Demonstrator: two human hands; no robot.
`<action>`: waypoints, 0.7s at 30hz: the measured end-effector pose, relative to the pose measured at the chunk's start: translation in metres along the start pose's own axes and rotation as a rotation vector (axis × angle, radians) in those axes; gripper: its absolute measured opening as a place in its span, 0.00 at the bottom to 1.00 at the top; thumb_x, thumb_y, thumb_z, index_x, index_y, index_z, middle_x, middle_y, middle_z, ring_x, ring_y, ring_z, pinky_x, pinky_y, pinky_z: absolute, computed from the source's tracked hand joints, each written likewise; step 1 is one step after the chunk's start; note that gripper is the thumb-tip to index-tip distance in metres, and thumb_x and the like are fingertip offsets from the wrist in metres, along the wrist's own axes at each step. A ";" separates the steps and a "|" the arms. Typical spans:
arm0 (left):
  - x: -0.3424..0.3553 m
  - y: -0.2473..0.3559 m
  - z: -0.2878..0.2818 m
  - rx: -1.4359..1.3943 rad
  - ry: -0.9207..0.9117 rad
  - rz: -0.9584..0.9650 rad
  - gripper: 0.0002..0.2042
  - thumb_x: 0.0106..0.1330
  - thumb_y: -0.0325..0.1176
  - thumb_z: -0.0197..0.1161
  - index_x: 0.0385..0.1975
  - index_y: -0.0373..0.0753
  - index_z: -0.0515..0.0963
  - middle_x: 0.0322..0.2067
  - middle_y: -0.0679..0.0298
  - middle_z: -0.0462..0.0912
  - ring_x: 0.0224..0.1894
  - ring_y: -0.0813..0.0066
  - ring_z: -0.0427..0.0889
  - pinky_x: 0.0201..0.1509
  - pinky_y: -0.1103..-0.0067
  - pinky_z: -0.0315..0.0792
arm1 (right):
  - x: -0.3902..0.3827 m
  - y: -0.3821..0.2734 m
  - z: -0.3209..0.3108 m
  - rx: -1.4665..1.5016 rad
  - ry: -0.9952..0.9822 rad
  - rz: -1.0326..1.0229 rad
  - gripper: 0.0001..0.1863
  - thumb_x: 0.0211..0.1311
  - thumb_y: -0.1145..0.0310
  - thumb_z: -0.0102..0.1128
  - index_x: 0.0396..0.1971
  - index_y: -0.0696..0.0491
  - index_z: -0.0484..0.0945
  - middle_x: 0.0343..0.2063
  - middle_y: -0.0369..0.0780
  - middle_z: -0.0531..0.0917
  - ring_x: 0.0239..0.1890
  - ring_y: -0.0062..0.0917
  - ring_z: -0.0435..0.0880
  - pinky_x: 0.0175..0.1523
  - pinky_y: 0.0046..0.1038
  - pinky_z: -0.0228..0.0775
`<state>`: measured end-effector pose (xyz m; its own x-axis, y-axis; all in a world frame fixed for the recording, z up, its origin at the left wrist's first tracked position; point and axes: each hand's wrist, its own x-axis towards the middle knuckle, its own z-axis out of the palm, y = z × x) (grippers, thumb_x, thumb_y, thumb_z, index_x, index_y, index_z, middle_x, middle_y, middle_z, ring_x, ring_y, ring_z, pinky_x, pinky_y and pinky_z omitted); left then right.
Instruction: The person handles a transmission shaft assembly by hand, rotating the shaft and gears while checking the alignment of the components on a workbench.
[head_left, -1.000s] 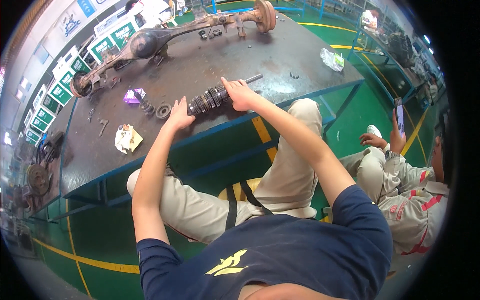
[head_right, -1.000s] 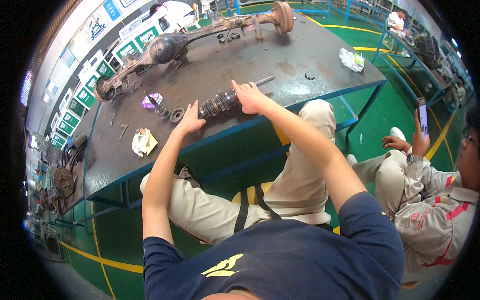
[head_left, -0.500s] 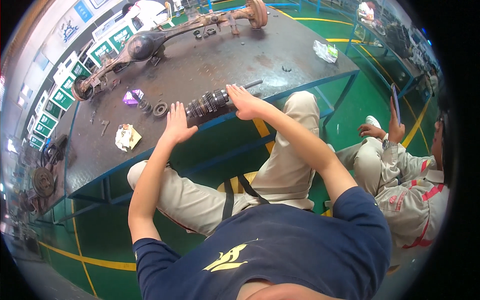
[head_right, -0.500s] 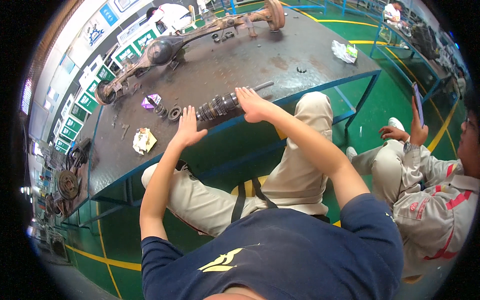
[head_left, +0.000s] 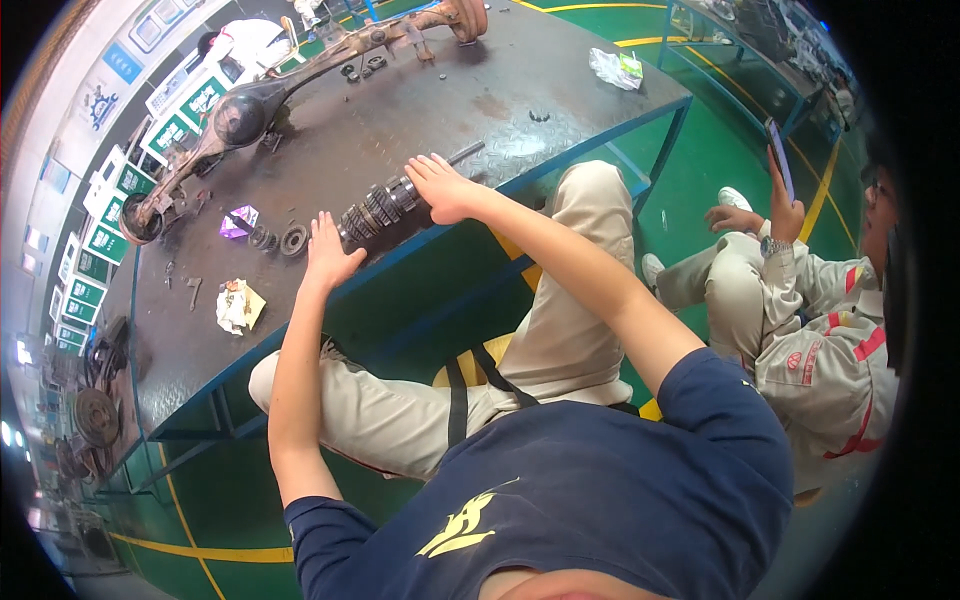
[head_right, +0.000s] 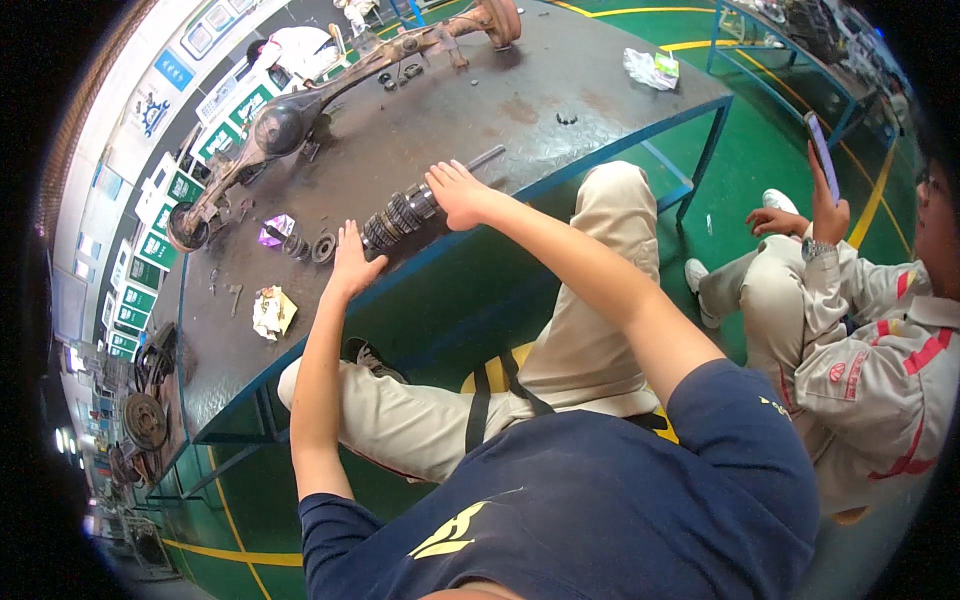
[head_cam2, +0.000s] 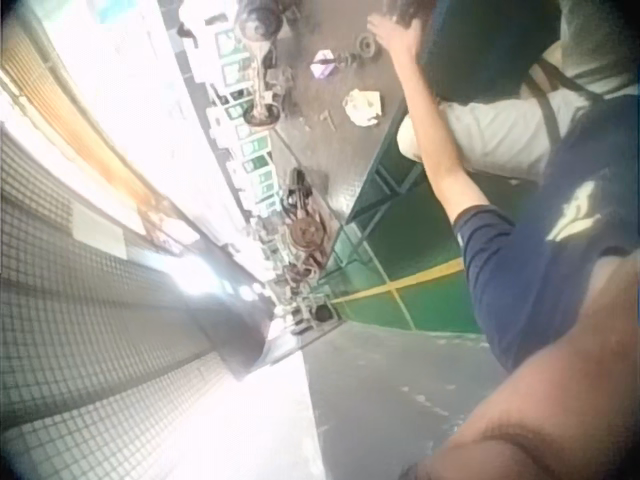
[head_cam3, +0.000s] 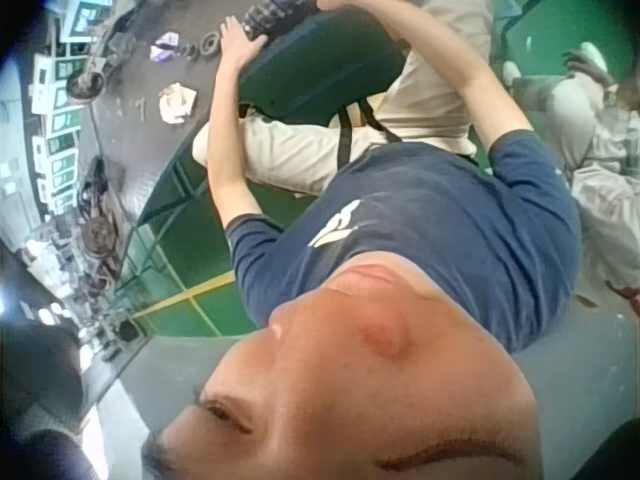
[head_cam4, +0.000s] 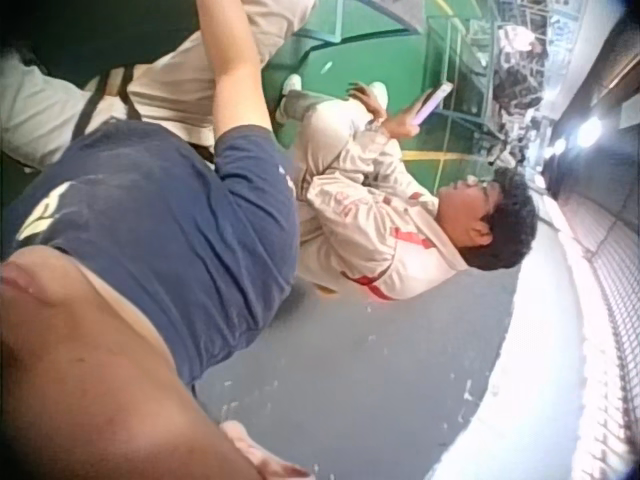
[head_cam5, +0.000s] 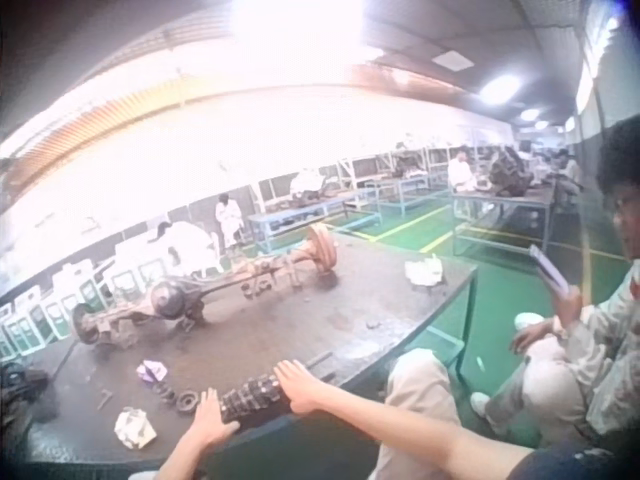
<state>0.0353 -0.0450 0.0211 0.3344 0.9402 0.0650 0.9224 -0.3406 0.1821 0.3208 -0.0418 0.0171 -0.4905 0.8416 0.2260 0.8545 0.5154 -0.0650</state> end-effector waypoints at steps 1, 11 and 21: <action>-0.002 -0.003 0.003 -0.002 0.006 -0.001 0.51 0.52 0.45 0.66 0.69 0.24 0.42 0.70 0.40 0.44 0.74 0.47 0.41 0.75 0.66 0.43 | -0.001 -0.003 0.002 0.002 0.000 -0.009 0.46 0.45 0.71 0.56 0.67 0.68 0.50 0.68 0.57 0.53 0.74 0.44 0.46 0.76 0.42 0.33; -0.025 0.017 0.000 -0.009 0.053 0.077 0.54 0.52 0.48 0.66 0.71 0.32 0.36 0.73 0.49 0.36 0.75 0.54 0.36 0.74 0.57 0.42 | -0.032 0.008 -0.004 0.163 0.011 -0.037 0.44 0.46 0.75 0.55 0.67 0.66 0.50 0.68 0.57 0.53 0.73 0.45 0.47 0.75 0.40 0.37; -0.038 0.014 -0.015 -0.025 -0.134 0.005 0.55 0.51 0.53 0.66 0.72 0.35 0.36 0.74 0.56 0.35 0.76 0.56 0.31 0.74 0.52 0.29 | -0.026 -0.015 -0.045 0.051 -0.017 0.094 0.39 0.46 0.77 0.56 0.63 0.64 0.59 0.51 0.53 0.77 0.56 0.44 0.74 0.61 0.36 0.66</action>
<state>0.0328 -0.0855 0.0359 0.3638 0.9292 -0.0654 0.9159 -0.3441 0.2068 0.3283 -0.0787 0.0560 -0.4116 0.8891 0.2001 0.8873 0.4411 -0.1348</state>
